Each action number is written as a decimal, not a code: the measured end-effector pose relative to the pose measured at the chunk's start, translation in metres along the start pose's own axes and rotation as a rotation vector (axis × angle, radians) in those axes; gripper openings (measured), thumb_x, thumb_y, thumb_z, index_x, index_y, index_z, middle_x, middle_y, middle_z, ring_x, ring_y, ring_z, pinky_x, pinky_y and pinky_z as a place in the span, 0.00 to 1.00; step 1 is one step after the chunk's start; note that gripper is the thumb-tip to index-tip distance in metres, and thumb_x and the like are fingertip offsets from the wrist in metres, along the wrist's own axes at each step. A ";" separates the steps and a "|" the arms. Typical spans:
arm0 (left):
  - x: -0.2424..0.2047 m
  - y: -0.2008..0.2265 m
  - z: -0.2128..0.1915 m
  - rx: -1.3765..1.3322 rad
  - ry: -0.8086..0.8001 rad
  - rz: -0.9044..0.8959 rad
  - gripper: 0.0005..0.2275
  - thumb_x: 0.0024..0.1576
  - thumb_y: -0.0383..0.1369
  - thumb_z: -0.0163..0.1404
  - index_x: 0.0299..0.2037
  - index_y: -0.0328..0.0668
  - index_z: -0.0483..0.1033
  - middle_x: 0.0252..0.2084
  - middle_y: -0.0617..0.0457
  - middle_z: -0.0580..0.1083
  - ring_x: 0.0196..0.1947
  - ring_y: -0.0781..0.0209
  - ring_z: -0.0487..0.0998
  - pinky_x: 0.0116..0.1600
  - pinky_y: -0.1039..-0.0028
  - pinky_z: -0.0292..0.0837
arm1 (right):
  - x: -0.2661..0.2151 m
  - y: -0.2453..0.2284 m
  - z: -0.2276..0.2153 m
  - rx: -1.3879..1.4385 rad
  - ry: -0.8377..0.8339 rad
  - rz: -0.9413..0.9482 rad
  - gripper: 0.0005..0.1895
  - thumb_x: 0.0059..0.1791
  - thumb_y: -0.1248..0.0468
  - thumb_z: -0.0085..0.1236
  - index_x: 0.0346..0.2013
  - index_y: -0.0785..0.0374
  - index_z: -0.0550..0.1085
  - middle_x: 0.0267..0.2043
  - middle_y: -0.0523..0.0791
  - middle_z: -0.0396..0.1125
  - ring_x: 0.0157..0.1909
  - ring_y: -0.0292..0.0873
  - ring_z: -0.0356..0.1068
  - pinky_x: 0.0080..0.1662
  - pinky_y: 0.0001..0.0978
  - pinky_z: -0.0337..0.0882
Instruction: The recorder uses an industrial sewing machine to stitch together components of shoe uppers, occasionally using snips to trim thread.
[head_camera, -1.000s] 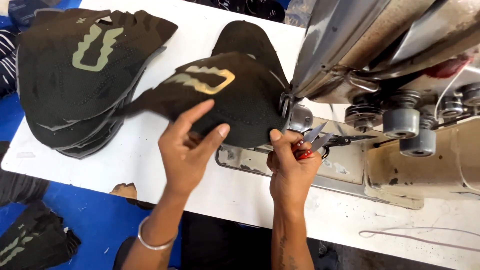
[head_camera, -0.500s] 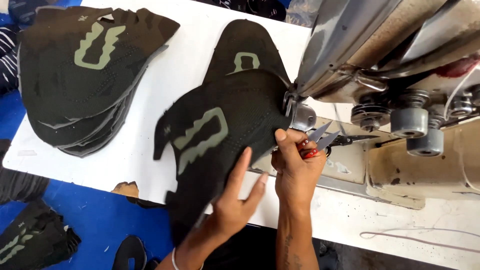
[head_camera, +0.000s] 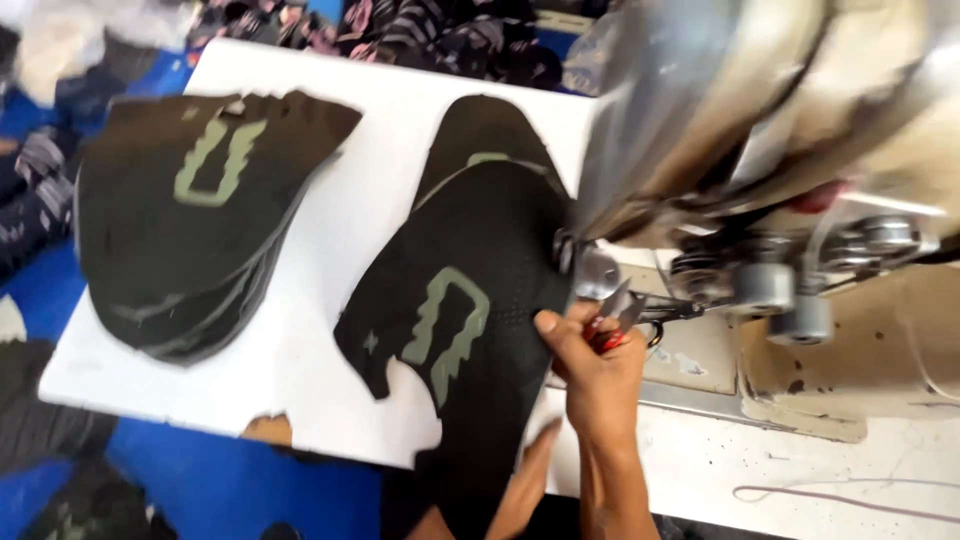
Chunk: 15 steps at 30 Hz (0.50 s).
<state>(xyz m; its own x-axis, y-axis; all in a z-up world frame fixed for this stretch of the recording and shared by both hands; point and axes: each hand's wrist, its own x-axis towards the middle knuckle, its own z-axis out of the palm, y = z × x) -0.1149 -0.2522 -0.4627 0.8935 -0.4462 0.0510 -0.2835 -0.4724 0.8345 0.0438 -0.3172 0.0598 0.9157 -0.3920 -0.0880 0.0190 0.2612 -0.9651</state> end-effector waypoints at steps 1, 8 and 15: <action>-0.021 -0.011 -0.008 0.009 -0.020 0.022 0.23 0.71 0.25 0.45 0.78 0.39 0.62 0.76 0.41 0.66 0.76 0.48 0.66 0.77 0.58 0.54 | 0.002 0.002 -0.001 0.013 0.025 -0.015 0.10 0.45 0.70 0.66 0.22 0.62 0.72 0.19 0.34 0.59 0.19 0.28 0.53 0.24 0.24 0.51; -0.112 -0.003 -0.220 -1.008 0.312 0.031 0.05 0.64 0.24 0.52 0.47 0.29 0.72 0.52 0.28 0.73 0.49 0.34 0.82 0.47 0.48 0.80 | 0.005 0.001 -0.009 0.001 -0.093 0.046 0.24 0.47 0.69 0.66 0.15 0.54 0.60 0.17 0.31 0.51 0.20 0.27 0.47 0.24 0.26 0.45; 0.048 0.259 -0.376 -0.499 0.419 0.214 0.39 0.62 0.32 0.53 0.77 0.44 0.36 0.67 0.29 0.64 0.61 0.45 0.73 0.65 0.59 0.69 | 0.005 -0.010 -0.003 -0.005 -0.171 0.023 0.23 0.49 0.69 0.65 0.15 0.55 0.61 0.18 0.31 0.51 0.22 0.27 0.47 0.25 0.27 0.47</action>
<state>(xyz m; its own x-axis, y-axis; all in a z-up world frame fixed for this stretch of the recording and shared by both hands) -0.0148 -0.1105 -0.0377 0.9234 -0.1113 0.3674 -0.3646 0.0453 0.9301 0.0467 -0.3240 0.0689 0.9708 -0.2302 -0.0677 -0.0047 0.2638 -0.9646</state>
